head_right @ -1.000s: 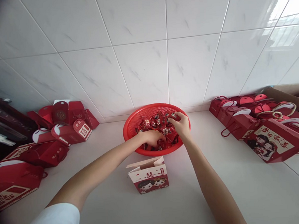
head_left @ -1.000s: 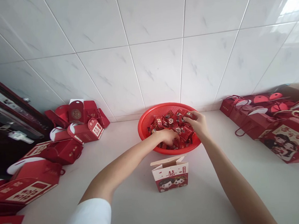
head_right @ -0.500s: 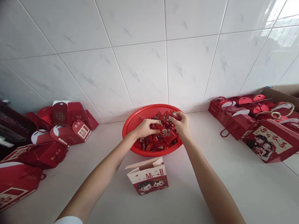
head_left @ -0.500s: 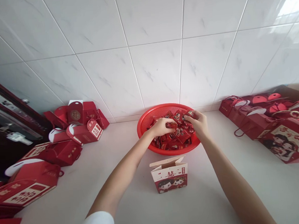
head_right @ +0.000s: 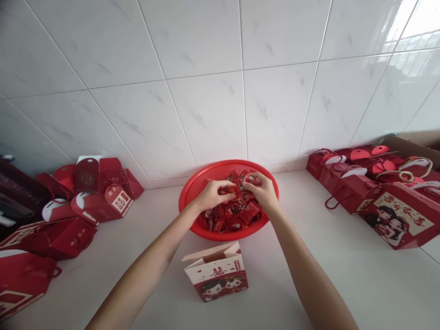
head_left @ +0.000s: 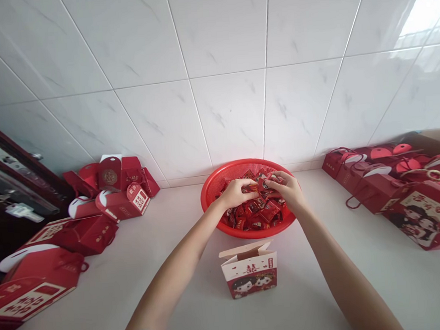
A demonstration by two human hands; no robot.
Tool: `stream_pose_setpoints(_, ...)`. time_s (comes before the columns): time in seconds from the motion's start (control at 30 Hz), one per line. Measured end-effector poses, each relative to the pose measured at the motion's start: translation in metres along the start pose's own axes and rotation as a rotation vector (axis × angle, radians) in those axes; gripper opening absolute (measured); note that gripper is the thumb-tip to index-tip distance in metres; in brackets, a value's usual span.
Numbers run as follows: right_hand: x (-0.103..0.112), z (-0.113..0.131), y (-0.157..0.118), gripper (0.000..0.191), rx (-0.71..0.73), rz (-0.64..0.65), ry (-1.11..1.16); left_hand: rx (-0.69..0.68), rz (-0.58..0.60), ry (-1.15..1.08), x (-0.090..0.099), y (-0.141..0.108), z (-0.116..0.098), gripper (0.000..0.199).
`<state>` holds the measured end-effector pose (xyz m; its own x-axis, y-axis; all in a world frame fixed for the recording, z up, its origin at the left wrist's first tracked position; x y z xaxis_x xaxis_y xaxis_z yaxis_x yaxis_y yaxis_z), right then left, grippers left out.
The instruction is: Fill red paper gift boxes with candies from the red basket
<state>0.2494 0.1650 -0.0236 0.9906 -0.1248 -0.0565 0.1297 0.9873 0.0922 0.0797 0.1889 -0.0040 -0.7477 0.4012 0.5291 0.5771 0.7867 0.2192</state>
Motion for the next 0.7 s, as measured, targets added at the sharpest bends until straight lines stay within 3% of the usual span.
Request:
stream_pose_setpoints(0.3, -0.001, 0.0, -0.001, 0.039, -0.037, 0.026, 0.018, -0.07, -0.074, -0.006, 0.005, 0.0, 0.006, 0.018)
stream_pose_setpoints(0.57, -0.003, -0.002, -0.003, 0.032, -0.074, 0.072, -0.042, -0.251, -0.29, -0.138, 0.013, 0.001, 0.005, 0.013)
stream_pose_setpoints(0.7, -0.009, -0.001, -0.005, 0.032, -0.089, 0.203, -0.063, -0.295, -0.221, -0.16, 0.008, 0.001, 0.0, 0.013)
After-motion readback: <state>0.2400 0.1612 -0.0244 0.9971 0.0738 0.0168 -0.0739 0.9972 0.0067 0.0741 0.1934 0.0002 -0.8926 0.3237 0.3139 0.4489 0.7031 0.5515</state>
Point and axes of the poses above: each hand's wrist, its own y-axis towards the middle knuckle, its own x-axis out of the back of the hand, z = x × y, the point moved 5 cm from there along y, towards the middle knuckle, and after that the axes turned 7 degrees about -y, right-handed, at the moved point
